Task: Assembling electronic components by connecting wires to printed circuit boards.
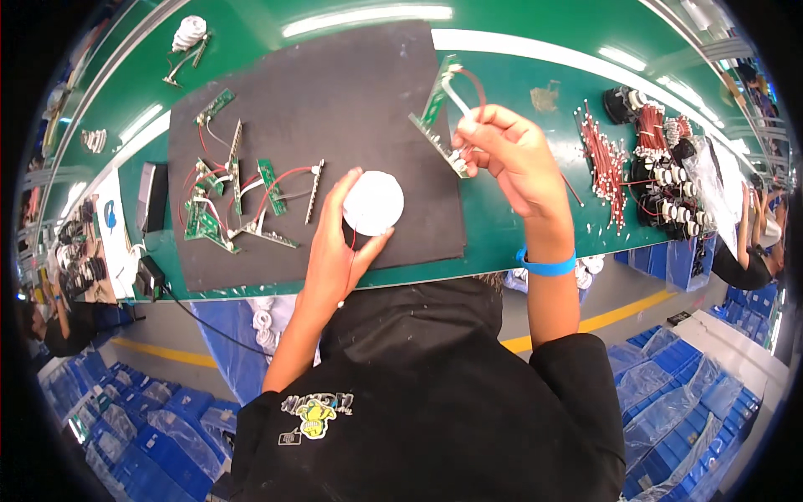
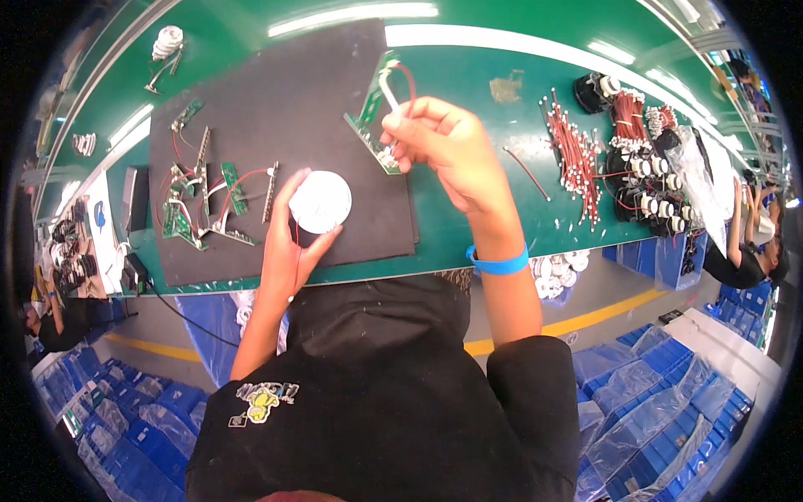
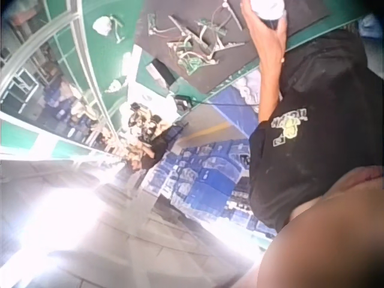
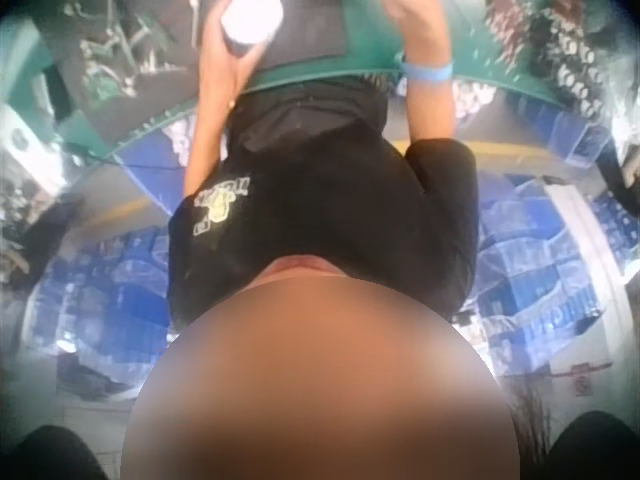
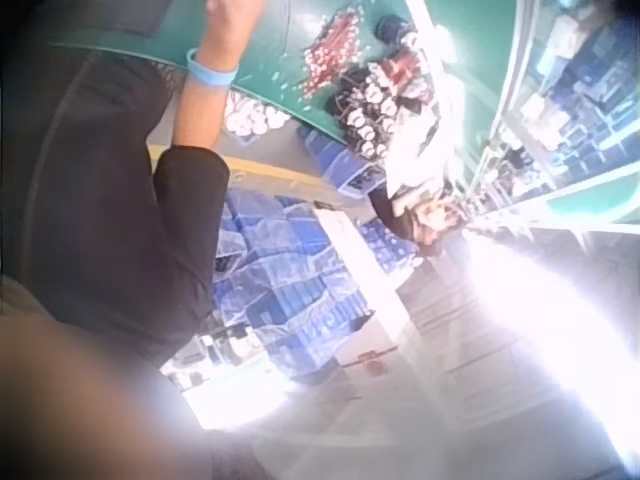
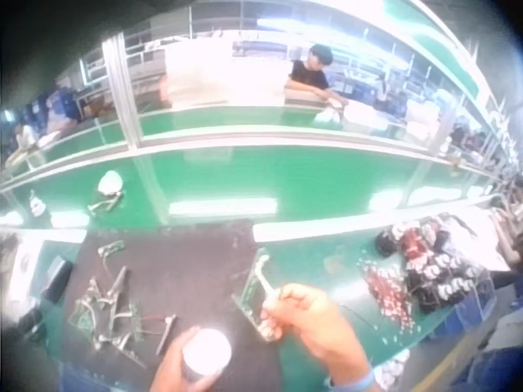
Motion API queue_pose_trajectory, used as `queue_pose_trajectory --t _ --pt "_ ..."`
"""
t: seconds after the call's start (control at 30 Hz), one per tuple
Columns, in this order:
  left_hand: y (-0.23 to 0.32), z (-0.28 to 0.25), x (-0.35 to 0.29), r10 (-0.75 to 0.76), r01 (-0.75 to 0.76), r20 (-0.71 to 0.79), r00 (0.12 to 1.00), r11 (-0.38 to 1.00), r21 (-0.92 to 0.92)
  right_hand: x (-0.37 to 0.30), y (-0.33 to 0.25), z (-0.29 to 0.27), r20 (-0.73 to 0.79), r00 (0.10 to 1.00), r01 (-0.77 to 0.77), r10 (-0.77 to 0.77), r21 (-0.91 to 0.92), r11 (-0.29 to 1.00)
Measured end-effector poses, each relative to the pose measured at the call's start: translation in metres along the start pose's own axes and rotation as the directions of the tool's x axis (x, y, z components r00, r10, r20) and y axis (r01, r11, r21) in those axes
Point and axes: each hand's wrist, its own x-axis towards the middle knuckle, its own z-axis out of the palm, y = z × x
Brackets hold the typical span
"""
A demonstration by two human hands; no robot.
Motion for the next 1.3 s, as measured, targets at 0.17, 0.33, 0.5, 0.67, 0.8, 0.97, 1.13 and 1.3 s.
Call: queue_pose_trajectory --t 0.17,0.33,0.5,0.67,0.8,0.97,1.13,1.3 --pt "0.04 -0.036 -0.011 -0.18 0.163 0.104 0.978 0.974 0.157 -0.028 0.009 -0.002 0.142 0.988 -0.015 -0.055 0.452 0.892" --pt "0.081 -0.042 -0.036 0.179 -0.175 -0.034 0.983 0.979 0.103 -0.071 0.025 0.04 0.273 0.961 -0.192 0.034 0.578 0.793" --pt "0.064 -0.018 -0.039 0.304 -0.298 -0.012 0.952 0.924 -0.238 -0.098 0.035 0.057 0.312 0.943 -0.306 0.119 0.665 0.682" --pt "0.055 -0.013 -0.047 0.252 -0.227 0.03 0.967 0.912 -0.342 -0.109 0.053 0.052 0.261 0.953 -0.295 0.156 0.662 0.689" --pt "0.043 -0.002 -0.058 0.174 -0.169 -0.022 0.984 0.907 -0.385 -0.108 0.05 0.058 0.346 0.92 -0.377 0.183 0.66 0.65" --pt "0.044 -0.009 -0.057 0.063 -0.088 -0.075 0.995 0.911 -0.403 -0.11 0.019 0.023 0.432 0.896 -0.3 0.099 0.428 0.853" --pt "0.044 -0.04 -0.051 0.118 -0.166 -0.129 0.985 0.867 -0.471 -0.069 0.023 -0.074 -0.385 0.761 -0.08 -0.521 -0.854 0.514" --pt "0.043 -0.043 -0.044 -0.139 0.054 -0.252 0.958 0.946 -0.319 -0.035 0.047 -0.117 -0.327 0.745 -0.093 -0.581 -0.914 0.394"
